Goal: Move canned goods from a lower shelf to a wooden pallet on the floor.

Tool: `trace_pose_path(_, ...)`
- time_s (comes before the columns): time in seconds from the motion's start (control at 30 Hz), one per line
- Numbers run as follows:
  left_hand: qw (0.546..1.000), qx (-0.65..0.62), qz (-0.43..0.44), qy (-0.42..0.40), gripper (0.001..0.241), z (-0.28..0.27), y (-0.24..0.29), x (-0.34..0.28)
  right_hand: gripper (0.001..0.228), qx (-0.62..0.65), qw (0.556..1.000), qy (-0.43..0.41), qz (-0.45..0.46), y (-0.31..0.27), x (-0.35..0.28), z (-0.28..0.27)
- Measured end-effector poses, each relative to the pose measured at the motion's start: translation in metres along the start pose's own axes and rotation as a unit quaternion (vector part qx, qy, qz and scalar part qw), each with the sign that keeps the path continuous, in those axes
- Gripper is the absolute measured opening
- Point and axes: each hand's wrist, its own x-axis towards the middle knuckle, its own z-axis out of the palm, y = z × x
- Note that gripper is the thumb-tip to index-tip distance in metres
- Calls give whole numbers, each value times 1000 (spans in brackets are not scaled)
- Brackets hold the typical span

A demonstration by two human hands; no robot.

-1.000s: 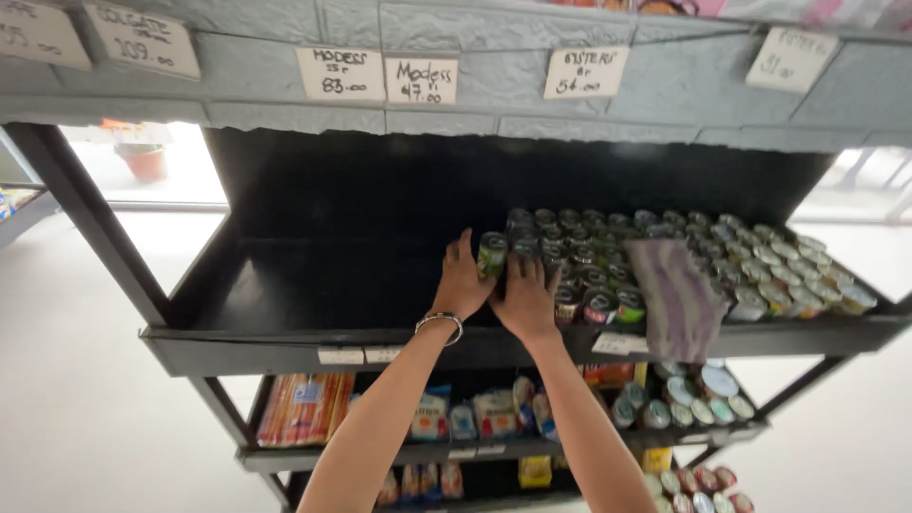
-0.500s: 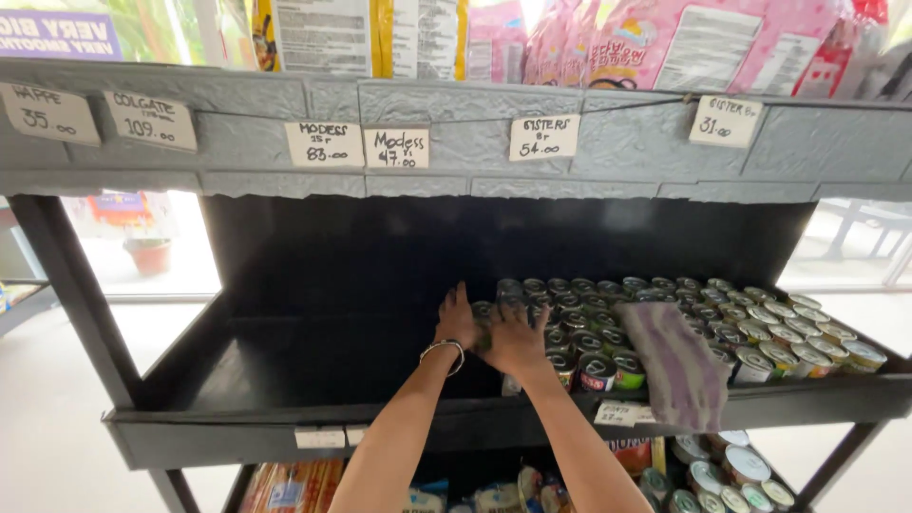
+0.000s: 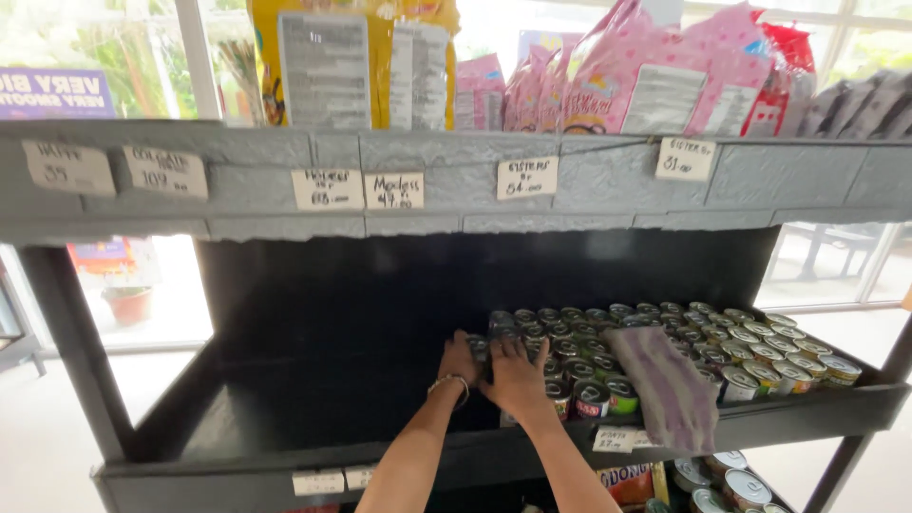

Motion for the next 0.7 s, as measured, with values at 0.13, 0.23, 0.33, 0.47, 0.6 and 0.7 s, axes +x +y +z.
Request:
trace_pose_path(0.13, 1000, -17, -1, 3, 57, -40, 21, -38, 76, 38, 991, 100, -76, 3, -8, 11)
trace_pose_path(0.23, 997, -74, 30, -23, 63, -86, 36, -72, 80, 168, 974, 86, -121, -7, -41, -34)
trace_pose_path(0.33, 988, -105, 83, -73, 65, -132, 59, -123, 90, 348, 935, -58, -39, -25, -91, -83)
trace_pose_path(0.47, 970, -163, 96, -151, 81, -164, 118, -213, 80, 499, 866, -19, 19, -20, -164, -106)
trace_pose_path(0.6, 921, -305, -25, -240, 69, -157, 168, -275, 80, 556, 830, 21, -21, 8, -239, -135)
trace_pose_path(0.7, 876, -327, 101, -340, 75, -79, 158, -290, 90, 405, 910, 75, 42, 53, -293, -133)
